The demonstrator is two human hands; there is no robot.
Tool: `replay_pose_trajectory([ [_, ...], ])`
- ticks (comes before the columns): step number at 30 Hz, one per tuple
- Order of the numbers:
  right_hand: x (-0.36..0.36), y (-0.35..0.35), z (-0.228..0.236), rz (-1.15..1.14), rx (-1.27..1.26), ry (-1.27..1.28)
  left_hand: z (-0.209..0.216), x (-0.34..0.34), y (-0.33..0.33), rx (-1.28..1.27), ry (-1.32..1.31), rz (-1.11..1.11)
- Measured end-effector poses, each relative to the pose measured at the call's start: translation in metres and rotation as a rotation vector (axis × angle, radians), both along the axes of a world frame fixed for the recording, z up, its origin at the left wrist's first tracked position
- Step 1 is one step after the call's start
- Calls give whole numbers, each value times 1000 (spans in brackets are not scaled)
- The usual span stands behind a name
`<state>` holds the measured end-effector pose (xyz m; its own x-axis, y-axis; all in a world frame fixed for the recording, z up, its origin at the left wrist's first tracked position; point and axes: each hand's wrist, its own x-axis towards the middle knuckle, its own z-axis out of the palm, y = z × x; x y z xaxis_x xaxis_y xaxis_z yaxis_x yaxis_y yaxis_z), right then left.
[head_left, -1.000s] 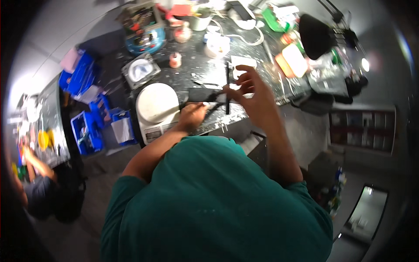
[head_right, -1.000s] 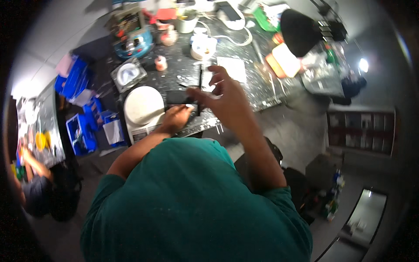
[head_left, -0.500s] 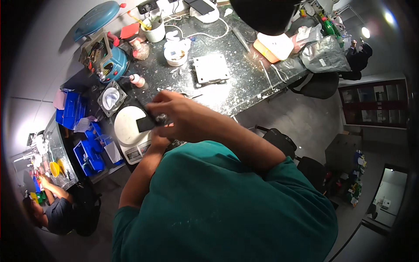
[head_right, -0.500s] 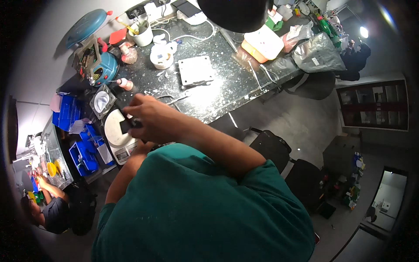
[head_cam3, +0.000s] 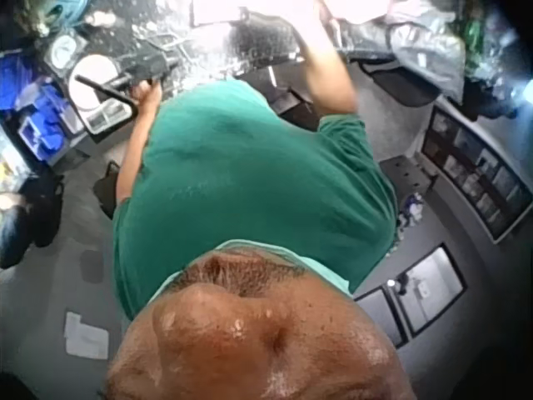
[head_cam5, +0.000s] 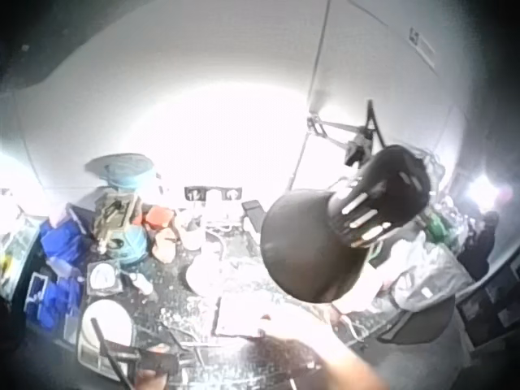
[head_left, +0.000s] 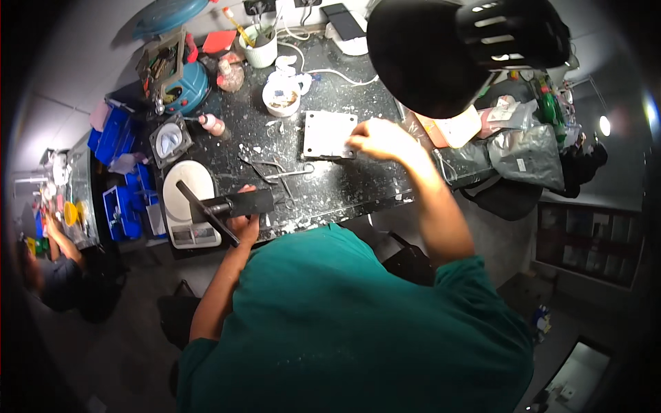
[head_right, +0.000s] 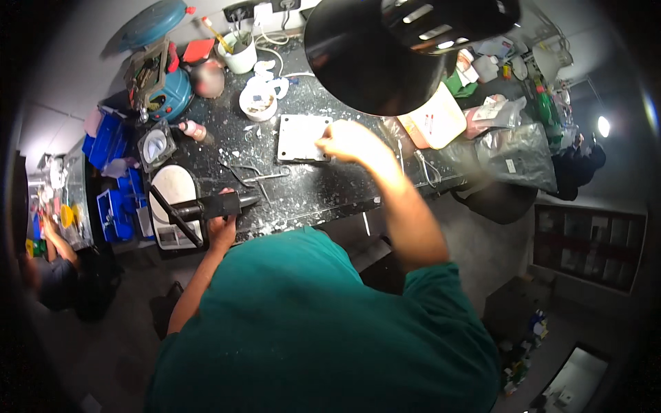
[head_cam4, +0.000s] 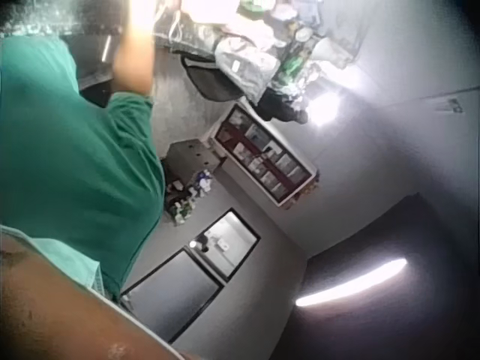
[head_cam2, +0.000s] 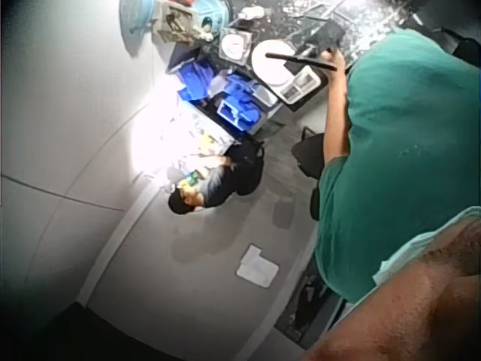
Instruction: The person uses scissors to cut a thin material and then attaches a metal dental component to a black articulator base by hand.
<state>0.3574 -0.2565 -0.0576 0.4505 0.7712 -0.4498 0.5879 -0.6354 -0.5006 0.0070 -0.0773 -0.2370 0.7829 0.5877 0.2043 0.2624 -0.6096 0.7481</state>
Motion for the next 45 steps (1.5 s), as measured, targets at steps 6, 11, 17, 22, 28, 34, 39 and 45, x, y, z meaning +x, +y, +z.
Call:
replay_pose_trajectory([
  [6,140,7,-62,103,-129,-477,-6,8,-6,35,-7,1],
  [11,200,37,-92,142,-28,-626,6,20,-17,-124,-252,84],
  [17,203,35,-109,44,99,-704,1,14,-7,14,-161,-6],
  [22,145,18,-94,-324,556,-787,-48,-4,-12,62,-176,45],
  [28,10,-48,-85,-863,1045,85,-95,-28,-18,209,92,138],
  [34,-188,-55,-62,-482,678,562,-17,0,-9,-174,-63,141],
  [39,-269,2,-77,-257,554,216,27,-4,8,-299,30,25],
  [45,-301,67,-102,-423,702,-61,11,-10,33,-200,-68,-162],
])
